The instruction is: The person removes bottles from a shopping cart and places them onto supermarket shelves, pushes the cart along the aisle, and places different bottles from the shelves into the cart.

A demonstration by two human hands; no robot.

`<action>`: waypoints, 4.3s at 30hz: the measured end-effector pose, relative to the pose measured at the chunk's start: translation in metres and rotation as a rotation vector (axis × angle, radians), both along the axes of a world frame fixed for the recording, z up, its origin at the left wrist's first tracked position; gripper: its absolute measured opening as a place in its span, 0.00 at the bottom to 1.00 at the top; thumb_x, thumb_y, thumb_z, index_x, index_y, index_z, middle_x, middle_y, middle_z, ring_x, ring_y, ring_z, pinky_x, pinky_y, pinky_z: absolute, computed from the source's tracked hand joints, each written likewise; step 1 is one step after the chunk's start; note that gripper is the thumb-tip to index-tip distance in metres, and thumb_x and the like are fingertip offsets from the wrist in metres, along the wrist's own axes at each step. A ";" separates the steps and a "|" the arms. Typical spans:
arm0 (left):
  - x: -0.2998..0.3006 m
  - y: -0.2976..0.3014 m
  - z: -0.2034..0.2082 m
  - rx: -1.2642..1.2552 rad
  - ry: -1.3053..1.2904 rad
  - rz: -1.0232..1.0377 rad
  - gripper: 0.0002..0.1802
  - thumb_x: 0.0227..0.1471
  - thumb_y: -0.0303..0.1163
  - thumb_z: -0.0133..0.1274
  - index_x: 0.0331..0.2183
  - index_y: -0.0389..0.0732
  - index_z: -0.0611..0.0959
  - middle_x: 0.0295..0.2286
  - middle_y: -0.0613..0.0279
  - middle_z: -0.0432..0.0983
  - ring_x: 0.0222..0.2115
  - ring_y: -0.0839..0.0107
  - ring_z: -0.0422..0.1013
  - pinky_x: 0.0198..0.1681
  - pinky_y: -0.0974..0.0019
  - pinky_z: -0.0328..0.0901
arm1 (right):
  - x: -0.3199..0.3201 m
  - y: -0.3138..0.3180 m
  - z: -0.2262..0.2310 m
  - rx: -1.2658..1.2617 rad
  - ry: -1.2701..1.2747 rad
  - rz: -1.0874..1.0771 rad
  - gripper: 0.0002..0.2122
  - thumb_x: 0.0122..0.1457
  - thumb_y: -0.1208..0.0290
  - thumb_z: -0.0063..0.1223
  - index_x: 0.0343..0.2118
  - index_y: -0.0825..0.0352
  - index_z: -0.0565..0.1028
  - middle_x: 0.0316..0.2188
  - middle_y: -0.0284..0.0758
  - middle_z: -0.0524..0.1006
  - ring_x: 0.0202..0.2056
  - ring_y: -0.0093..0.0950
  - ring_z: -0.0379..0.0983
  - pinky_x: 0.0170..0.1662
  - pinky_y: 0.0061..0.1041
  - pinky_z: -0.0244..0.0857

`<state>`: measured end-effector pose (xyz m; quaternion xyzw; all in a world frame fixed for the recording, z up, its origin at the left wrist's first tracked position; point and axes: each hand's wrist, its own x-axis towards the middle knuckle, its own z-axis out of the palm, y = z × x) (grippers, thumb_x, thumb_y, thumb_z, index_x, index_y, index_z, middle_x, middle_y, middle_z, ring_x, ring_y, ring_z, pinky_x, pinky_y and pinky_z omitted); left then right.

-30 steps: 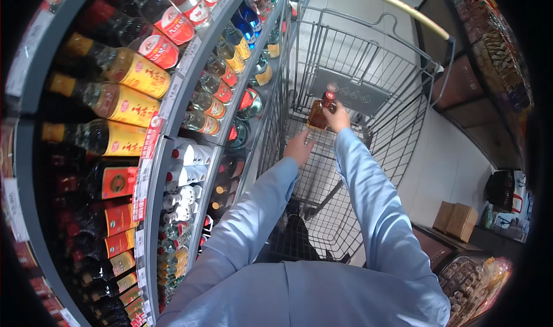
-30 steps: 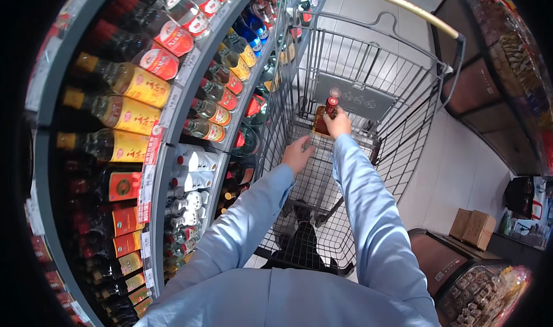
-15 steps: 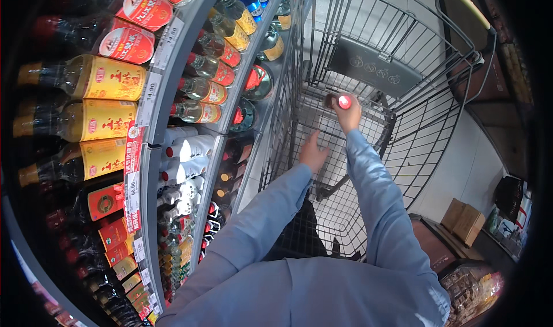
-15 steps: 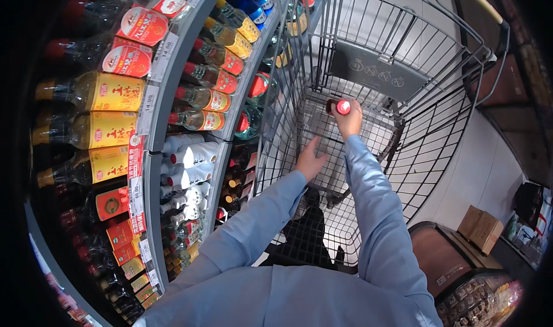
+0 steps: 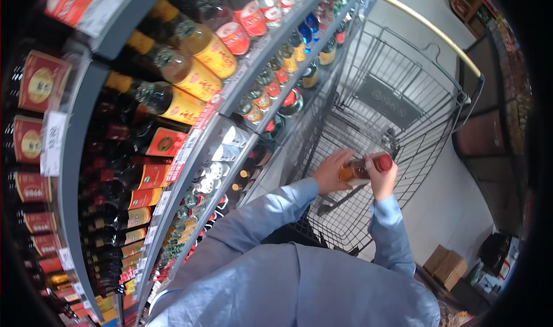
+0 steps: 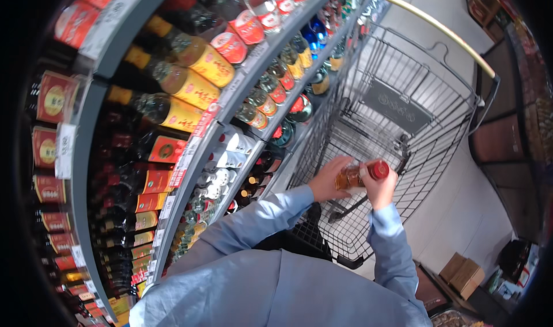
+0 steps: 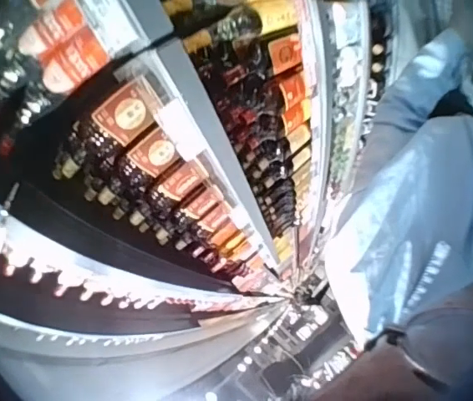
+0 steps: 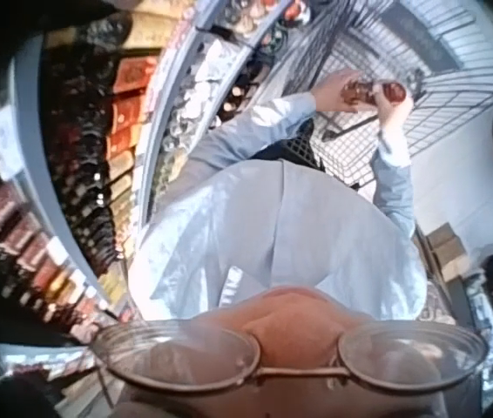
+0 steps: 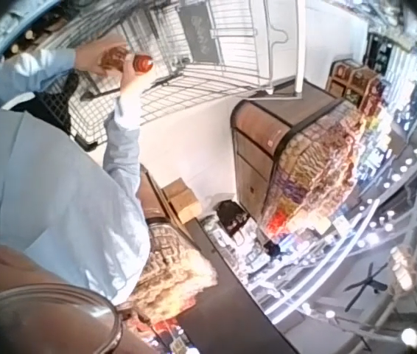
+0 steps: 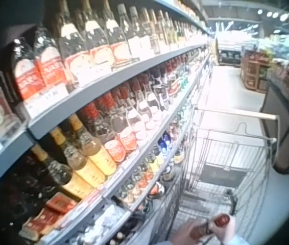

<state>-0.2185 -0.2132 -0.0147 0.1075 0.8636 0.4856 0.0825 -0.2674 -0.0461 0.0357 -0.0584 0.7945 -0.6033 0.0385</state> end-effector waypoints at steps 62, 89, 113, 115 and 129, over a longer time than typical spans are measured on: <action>0.506 -0.323 0.480 -0.895 1.280 1.307 0.48 0.27 0.30 0.66 0.53 0.45 0.62 0.49 0.50 0.59 0.46 0.55 0.64 0.45 0.61 0.64 | 0.430 -0.455 0.510 -0.698 0.856 0.963 0.14 0.50 0.64 0.54 0.33 0.69 0.70 0.26 0.40 0.75 0.27 0.30 0.73 0.32 0.25 0.66; 0.497 -0.320 0.413 -1.337 1.008 1.204 0.26 0.33 0.37 0.59 0.40 0.42 0.78 0.47 0.51 0.64 0.50 0.54 0.59 0.50 0.50 0.54 | 0.455 -0.487 0.505 -0.551 0.830 0.958 0.25 0.51 0.63 0.53 0.47 0.74 0.62 0.43 0.49 0.69 0.45 0.39 0.66 0.48 0.32 0.61; 0.585 -0.324 0.422 -1.274 0.881 1.681 0.32 0.38 0.43 0.58 0.48 0.45 0.73 0.53 0.40 0.53 0.53 0.46 0.52 0.54 0.45 0.46 | 0.437 -0.467 0.387 -0.455 1.159 0.746 0.31 0.43 0.67 0.60 0.53 0.63 0.61 0.41 0.35 0.70 0.31 0.27 0.69 0.51 0.38 0.52; 0.589 -0.329 0.421 -1.241 0.929 1.697 0.33 0.38 0.43 0.58 0.49 0.44 0.72 0.52 0.39 0.53 0.53 0.46 0.53 0.54 0.45 0.47 | 0.442 -0.465 0.388 -0.451 1.116 0.748 0.33 0.43 0.66 0.60 0.54 0.63 0.60 0.39 0.35 0.70 0.30 0.26 0.68 0.50 0.36 0.53; 0.612 -0.334 0.428 -1.147 1.010 1.580 0.39 0.51 0.57 0.37 0.52 0.33 0.63 0.50 0.41 0.59 0.48 0.47 0.58 0.51 0.50 0.51 | 0.439 -0.459 0.388 -0.337 1.174 0.773 0.34 0.47 0.66 0.56 0.56 0.67 0.54 0.50 0.42 0.66 0.45 0.36 0.67 0.56 0.44 0.45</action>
